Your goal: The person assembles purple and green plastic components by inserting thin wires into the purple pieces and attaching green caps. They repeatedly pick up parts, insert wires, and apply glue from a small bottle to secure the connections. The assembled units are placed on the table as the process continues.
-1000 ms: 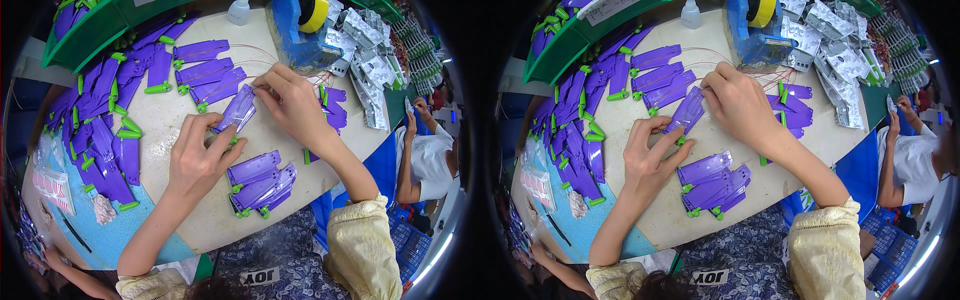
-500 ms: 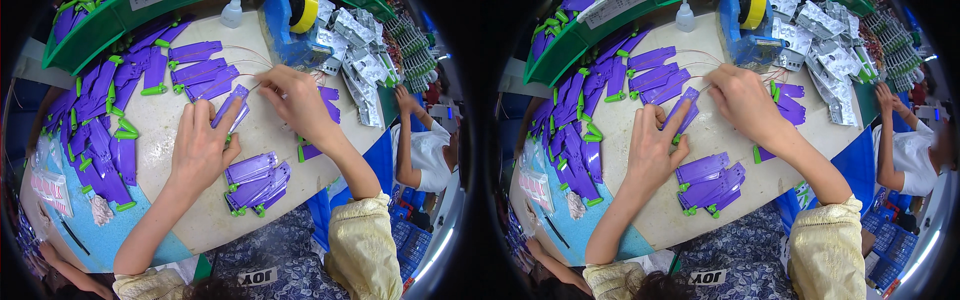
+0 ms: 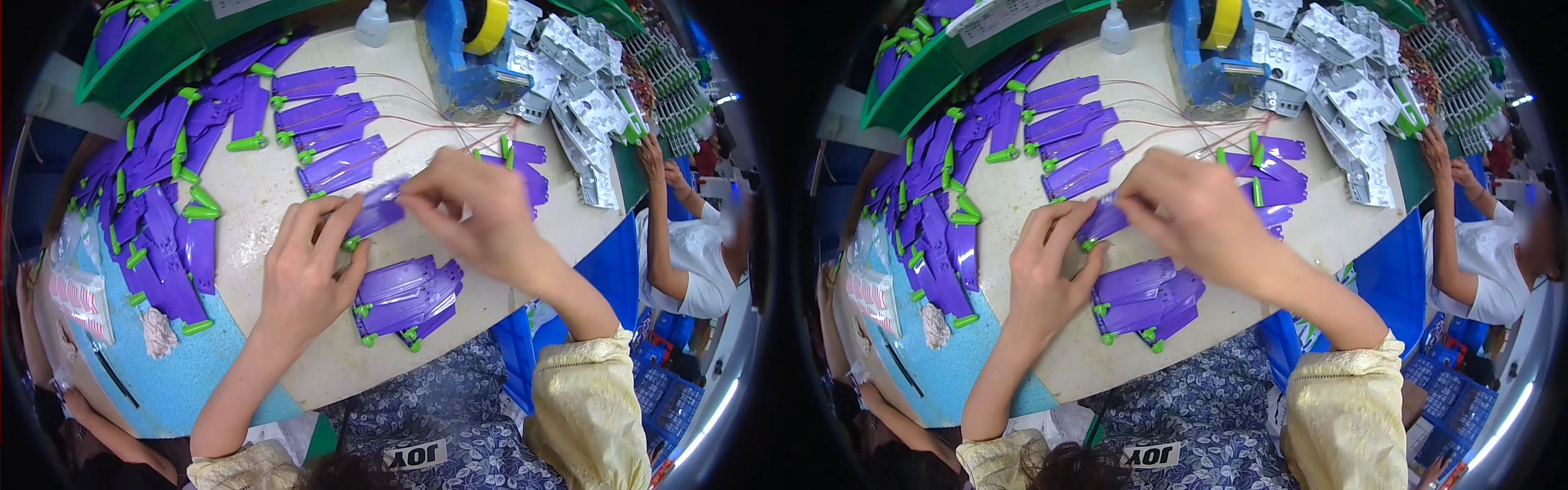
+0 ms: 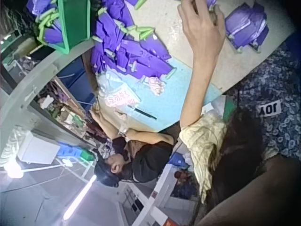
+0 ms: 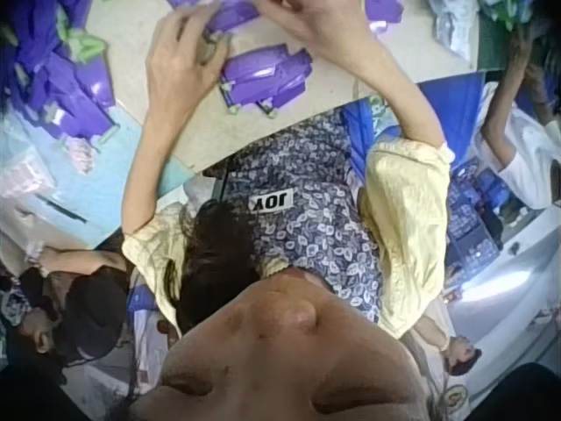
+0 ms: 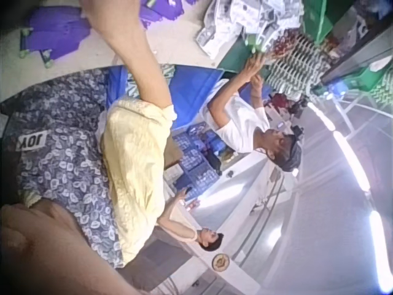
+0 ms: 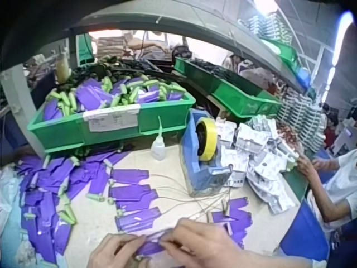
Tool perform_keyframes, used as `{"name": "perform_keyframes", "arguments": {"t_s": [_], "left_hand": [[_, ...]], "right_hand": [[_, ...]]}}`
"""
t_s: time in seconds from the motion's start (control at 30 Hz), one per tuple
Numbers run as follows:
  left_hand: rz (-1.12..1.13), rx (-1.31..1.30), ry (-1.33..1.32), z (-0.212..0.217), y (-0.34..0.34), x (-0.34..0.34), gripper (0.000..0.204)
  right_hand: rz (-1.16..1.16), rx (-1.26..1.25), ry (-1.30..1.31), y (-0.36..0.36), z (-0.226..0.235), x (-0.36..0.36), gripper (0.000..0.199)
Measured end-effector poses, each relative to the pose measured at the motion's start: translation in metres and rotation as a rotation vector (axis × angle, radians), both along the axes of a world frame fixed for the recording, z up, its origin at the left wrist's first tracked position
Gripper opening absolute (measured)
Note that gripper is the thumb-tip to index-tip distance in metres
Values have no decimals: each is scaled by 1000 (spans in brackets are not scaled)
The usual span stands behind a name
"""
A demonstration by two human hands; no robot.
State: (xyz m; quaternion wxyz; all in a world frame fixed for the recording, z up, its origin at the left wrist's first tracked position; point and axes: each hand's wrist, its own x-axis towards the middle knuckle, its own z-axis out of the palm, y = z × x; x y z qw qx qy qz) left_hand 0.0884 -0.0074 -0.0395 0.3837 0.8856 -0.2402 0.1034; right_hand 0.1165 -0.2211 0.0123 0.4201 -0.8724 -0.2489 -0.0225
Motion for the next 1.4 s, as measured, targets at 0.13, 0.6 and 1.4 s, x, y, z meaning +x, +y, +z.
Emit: {"name": "perform_keyframes", "arguments": {"t_s": [0.13, 0.6, 1.4], "left_hand": [[-58, -223, 105, -10, 1, 5, 64], [-6, -270, 136, -16, 2, 5, 50], [-257, 70, -130, -3, 2, 27, 30]], "right_hand": [[100, -114, -22, 27, -29, 7, 6], [99, -86, 210, 24, -24, -6, 12], [-295, -66, -416, -10, -24, 23, 12]]}}
